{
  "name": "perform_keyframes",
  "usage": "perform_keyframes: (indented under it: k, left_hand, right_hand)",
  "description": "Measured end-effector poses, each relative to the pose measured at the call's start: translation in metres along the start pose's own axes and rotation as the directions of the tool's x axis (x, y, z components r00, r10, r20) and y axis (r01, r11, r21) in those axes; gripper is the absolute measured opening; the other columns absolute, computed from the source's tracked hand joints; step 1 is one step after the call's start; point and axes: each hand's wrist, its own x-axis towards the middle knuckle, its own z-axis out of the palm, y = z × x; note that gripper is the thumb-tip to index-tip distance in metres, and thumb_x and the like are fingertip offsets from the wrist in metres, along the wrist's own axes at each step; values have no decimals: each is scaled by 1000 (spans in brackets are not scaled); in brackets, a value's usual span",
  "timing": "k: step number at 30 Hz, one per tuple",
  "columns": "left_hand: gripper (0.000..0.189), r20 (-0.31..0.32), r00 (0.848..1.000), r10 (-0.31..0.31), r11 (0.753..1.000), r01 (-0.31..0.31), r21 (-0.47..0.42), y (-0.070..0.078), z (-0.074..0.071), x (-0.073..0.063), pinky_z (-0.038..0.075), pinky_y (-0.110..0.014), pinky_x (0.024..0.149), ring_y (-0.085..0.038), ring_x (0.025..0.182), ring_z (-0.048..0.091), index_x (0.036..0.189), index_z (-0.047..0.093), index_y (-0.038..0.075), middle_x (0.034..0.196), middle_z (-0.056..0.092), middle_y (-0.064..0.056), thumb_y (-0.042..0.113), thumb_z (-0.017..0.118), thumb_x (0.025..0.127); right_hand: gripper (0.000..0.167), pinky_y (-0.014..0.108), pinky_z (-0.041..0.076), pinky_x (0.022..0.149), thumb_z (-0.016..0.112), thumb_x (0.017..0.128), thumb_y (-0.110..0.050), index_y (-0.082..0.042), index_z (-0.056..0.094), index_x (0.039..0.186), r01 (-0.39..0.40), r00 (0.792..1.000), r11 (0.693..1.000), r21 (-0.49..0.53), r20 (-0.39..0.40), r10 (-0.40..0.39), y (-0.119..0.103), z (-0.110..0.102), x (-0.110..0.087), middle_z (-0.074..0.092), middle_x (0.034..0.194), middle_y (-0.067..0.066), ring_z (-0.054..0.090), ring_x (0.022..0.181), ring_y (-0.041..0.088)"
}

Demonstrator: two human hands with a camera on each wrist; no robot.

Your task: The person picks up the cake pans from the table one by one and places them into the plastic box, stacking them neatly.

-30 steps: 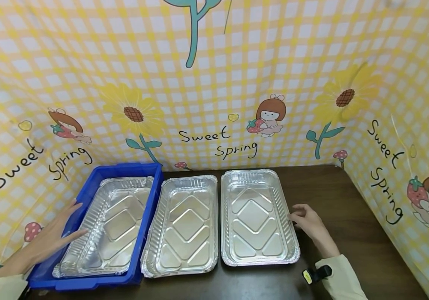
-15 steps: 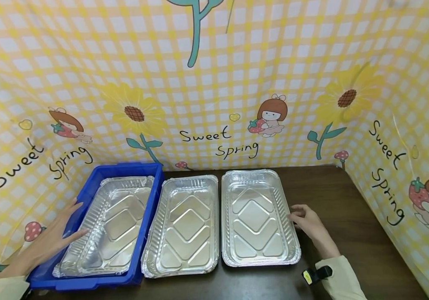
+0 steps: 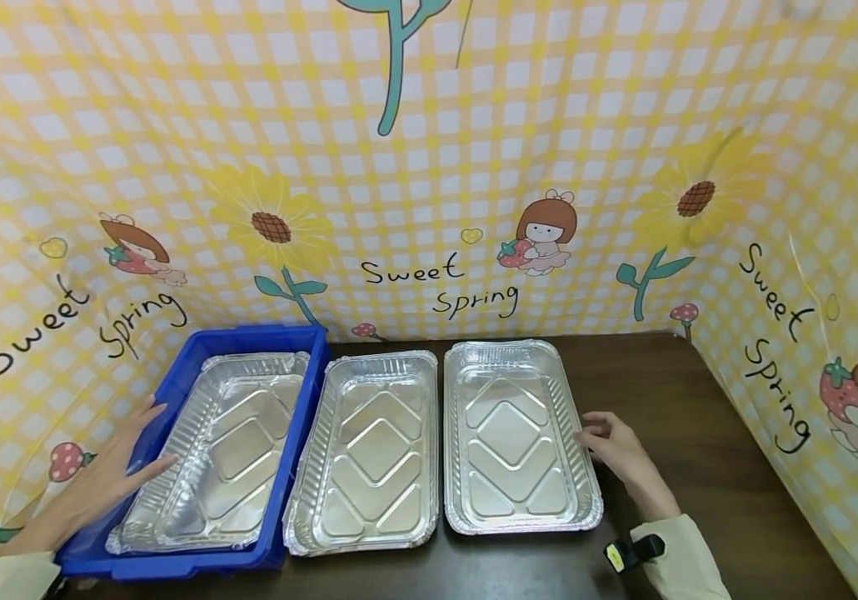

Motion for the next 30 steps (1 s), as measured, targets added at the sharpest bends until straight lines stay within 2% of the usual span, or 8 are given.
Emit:
perform_keyframes:
  k: [6,13,22,26,30]
  left_hand:
    - [92,-27,999,22,1000,-22,-8,-1,-1,2,31,-88,92,-64,147,23,170,17,10,176,1,-21,35,72,101]
    - [93,-21,1000,-3,1000,3,0,-1,1,2,28,-88,95,-63,150,20,170,16,9,176,-1,-22,39,71,101]
    - [93,-34,999,-2,1000,3,12,-1,1,2,30,-87,94,-66,143,29,170,18,10,176,4,-23,38,72,101]
    - [92,-40,999,6,1000,-6,10,0,0,3,31,-87,94,-66,143,29,170,18,10,176,6,-23,37,73,101]
    - [91,-48,999,16,1000,-16,8,0,0,2,30,-87,94,-66,144,28,170,19,10,176,6,-23,36,73,101]
  right_hand:
    - [54,31,58,80,64,102,-11,20,43,141,18,1000,1000,-6,4,-18,0,1,1,62,126,37,66,101,17]
    - [54,32,58,79,64,102,-11,21,43,141,22,1000,1000,-7,18,-22,0,2,2,61,127,38,67,101,19]
    - [54,31,55,77,64,102,-9,21,43,141,35,999,999,-28,15,-34,-3,7,4,61,128,39,65,101,19]
    - [54,28,53,78,65,101,-9,21,44,141,37,999,999,-26,10,-36,-6,10,5,62,127,37,63,101,19]
    - [54,26,51,80,68,99,-9,19,46,140,46,999,998,-37,-5,-46,-8,12,5,65,124,33,62,105,23]
